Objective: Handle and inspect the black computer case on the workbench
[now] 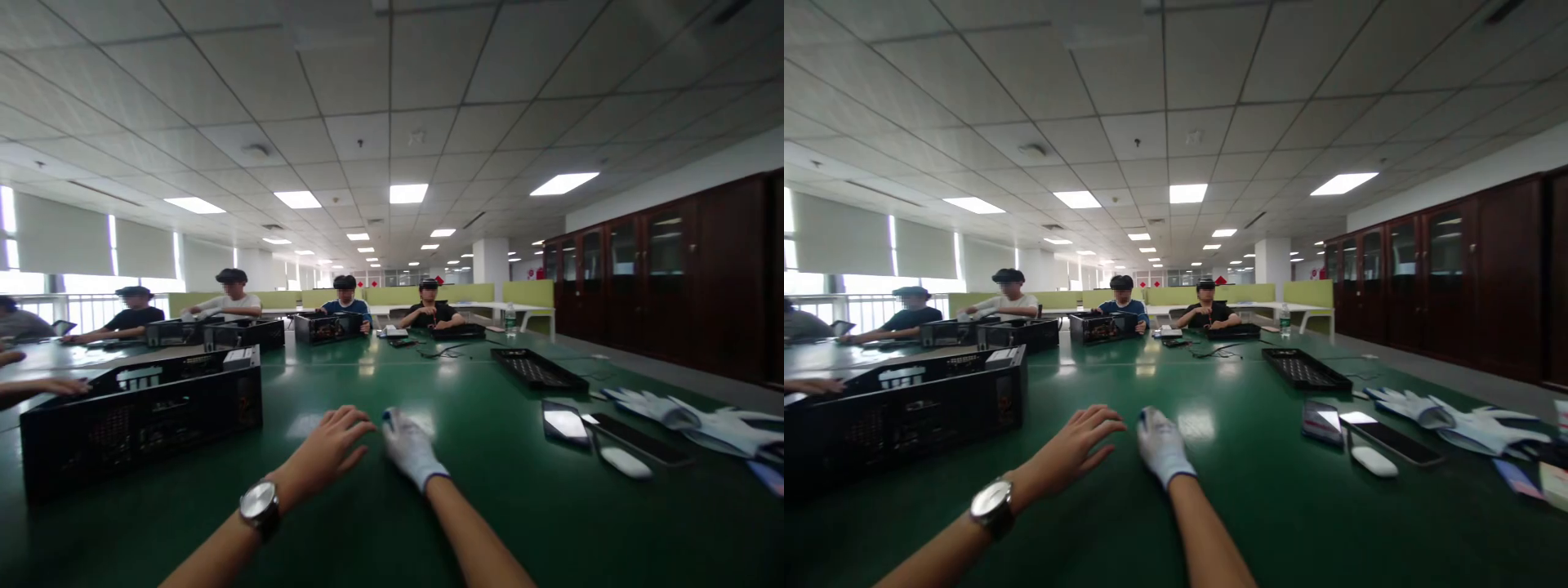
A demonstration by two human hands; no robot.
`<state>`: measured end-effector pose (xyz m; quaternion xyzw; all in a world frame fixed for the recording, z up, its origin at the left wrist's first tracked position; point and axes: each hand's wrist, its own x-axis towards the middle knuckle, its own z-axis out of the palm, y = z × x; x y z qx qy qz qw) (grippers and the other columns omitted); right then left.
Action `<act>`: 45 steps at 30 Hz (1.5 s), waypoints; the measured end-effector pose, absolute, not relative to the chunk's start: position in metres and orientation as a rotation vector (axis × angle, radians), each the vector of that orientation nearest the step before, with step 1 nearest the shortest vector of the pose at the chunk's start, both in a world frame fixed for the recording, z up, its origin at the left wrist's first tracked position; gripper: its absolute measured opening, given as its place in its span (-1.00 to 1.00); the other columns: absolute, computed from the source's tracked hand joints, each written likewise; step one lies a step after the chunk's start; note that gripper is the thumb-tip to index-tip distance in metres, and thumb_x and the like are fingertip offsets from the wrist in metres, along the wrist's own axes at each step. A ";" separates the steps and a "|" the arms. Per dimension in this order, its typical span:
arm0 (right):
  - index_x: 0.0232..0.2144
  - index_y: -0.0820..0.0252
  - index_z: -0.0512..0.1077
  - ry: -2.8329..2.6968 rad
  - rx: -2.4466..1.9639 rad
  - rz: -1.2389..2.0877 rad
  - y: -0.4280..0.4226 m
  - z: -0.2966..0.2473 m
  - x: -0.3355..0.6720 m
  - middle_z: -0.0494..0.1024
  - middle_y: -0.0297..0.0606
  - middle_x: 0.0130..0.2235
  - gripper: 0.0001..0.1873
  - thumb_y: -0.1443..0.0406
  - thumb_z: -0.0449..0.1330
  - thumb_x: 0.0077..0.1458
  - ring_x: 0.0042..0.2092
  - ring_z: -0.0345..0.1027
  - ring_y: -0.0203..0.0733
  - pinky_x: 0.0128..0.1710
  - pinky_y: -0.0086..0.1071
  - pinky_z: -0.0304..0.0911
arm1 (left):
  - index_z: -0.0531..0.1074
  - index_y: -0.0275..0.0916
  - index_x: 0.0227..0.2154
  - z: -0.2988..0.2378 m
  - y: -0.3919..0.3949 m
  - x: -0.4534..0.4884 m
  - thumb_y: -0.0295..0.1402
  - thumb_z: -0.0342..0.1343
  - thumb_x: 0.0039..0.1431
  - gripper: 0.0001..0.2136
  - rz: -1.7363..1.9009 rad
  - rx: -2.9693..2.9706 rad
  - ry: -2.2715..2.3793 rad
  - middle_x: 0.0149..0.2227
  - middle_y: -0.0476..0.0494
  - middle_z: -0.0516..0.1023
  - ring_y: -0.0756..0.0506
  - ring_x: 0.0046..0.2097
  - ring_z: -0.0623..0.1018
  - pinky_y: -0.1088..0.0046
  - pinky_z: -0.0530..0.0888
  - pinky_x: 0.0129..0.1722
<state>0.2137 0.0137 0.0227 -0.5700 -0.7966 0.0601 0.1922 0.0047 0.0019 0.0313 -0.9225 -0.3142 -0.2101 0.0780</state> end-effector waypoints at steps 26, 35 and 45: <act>0.19 0.12 0.38 -2.113 -1.683 0.126 -0.029 -0.013 0.405 0.41 -0.04 0.22 -0.48 0.24 0.14 0.19 0.20 0.33 0.08 0.23 -0.13 0.18 | 0.38 0.00 0.05 -0.015 -0.012 0.005 -0.22 -0.10 0.35 -0.72 -0.683 -2.918 -1.210 0.05 -0.17 0.48 -0.26 0.12 0.45 0.04 0.41 0.21; 0.25 0.23 0.29 -2.093 -1.676 0.126 -0.025 -0.012 0.398 0.46 0.07 0.16 -0.39 0.16 0.17 0.21 0.15 0.38 0.13 0.18 -0.10 0.24 | 0.41 -0.14 0.01 0.065 0.018 -0.003 -0.15 -0.18 0.42 -0.67 -0.861 -2.507 -1.193 -0.03 -0.20 0.55 -0.19 0.02 0.54 0.21 0.50 0.08; 0.31 0.17 0.21 -2.397 -1.506 0.259 -0.012 0.001 0.341 0.46 -0.04 0.17 -0.37 0.13 0.15 0.26 0.14 0.38 0.08 0.19 -0.10 0.26 | 0.39 -0.43 -0.07 0.128 0.183 -0.071 -0.21 -0.22 0.47 -0.61 -0.616 -2.320 -1.614 -0.08 -0.21 0.52 -0.16 -0.01 0.46 0.18 0.34 0.11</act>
